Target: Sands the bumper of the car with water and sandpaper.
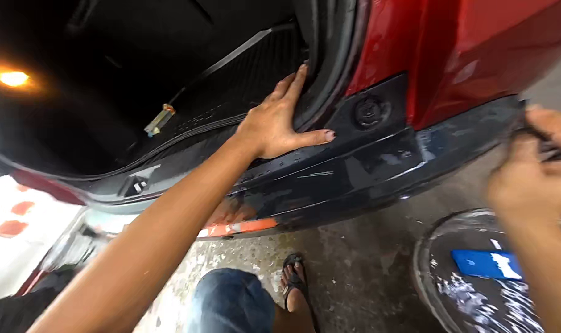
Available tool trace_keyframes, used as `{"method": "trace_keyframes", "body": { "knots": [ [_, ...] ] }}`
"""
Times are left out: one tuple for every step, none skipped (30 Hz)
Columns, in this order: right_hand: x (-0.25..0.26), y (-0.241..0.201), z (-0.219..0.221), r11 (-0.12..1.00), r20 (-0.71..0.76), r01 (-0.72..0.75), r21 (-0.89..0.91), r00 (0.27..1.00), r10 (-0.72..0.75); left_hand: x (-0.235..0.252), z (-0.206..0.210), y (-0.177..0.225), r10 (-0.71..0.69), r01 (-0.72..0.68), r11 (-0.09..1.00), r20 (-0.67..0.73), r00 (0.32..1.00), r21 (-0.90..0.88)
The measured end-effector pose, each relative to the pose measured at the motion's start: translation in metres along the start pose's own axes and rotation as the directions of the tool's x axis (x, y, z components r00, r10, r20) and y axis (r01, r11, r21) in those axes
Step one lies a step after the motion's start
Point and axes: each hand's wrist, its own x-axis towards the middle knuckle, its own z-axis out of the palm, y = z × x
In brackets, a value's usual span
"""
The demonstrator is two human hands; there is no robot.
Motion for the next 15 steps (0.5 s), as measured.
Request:
{"method": "trace_keyframes", "body": {
  "knots": [
    [-0.001, -0.003, 0.003, 0.993, -0.078, 0.117, 0.012, 0.99, -0.116, -0.001, 0.001, 0.0, 0.006, -0.006, 1.0, -0.005, 1.0, -0.002],
    [0.001, 0.002, 0.008, 0.984, -0.119, 0.176, 0.008, 0.978, -0.174, -0.002, 0.002, -0.001, 0.01, -0.01, 1.0, -0.009, 1.0, 0.004],
    [0.004, 0.009, 0.012, 0.986, -0.118, 0.166, -0.004, 0.979, -0.165, -0.004, 0.003, -0.002, 0.015, -0.015, 1.0, -0.009, 1.0, 0.015],
    [0.008, 0.013, 0.013, 0.993, -0.098, 0.118, -0.026, 0.988, -0.121, -0.005, 0.003, -0.003, 0.022, -0.021, 0.999, -0.014, 1.0, 0.026],
    [0.012, 0.013, 0.013, 0.996, -0.084, 0.073, -0.046, 0.993, -0.077, -0.004, 0.003, -0.004, 0.03, -0.029, 0.999, -0.021, 0.999, 0.033],
    [0.011, 0.007, 0.011, 0.997, -0.086, 0.046, -0.06, 0.995, -0.051, -0.004, 0.003, -0.005, 0.038, -0.037, 0.999, -0.024, 0.999, 0.04],
    [0.007, 0.0, 0.009, 0.997, -0.11, 0.051, -0.062, 0.992, -0.058, -0.003, 0.004, -0.006, 0.047, -0.046, 0.998, -0.028, 0.998, 0.043],
    [0.003, -0.004, 0.01, 0.995, -0.148, 0.084, -0.051, 0.985, -0.091, 0.0, 0.006, -0.007, 0.053, -0.052, 0.998, -0.038, 0.998, 0.042],
    [0.0, -0.001, 0.013, 0.992, -0.179, 0.116, -0.039, 0.976, -0.122, 0.002, 0.008, -0.009, 0.056, -0.054, 0.998, -0.047, 0.997, 0.039],
    [0.001, 0.008, 0.017, 0.99, -0.195, 0.134, -0.037, 0.971, -0.138, 0.003, 0.01, -0.011, 0.052, -0.05, 0.998, -0.05, 0.997, 0.041],
    [0.003, 0.018, 0.021, 0.993, -0.191, 0.111, -0.048, 0.975, -0.118, 0.002, 0.01, -0.013, 0.049, -0.047, 0.998, -0.047, 0.998, 0.046],
    [0.008, 0.025, 0.024, 0.997, -0.174, 0.052, -0.064, 0.983, -0.062, 0.002, 0.011, -0.015, 0.05, -0.048, 0.997, -0.05, 0.997, 0.054],
    [0.014, 0.028, 0.025, 0.996, -0.146, -0.014, -0.089, 0.989, 0.001, 0.002, 0.012, -0.017, 0.053, -0.05, 0.997, -0.054, 0.997, 0.056],
    [0.017, 0.024, 0.022, 0.992, -0.118, -0.063, -0.107, 0.992, 0.051, 0.002, 0.012, -0.019, 0.058, -0.055, 0.997, -0.056, 0.997, 0.053],
    [0.015, 0.013, 0.018, 0.99, -0.105, -0.082, -0.112, 0.992, 0.07, 0.003, 0.013, -0.022, 0.067, -0.064, 0.997, -0.059, 0.996, 0.043]
  ]
}}
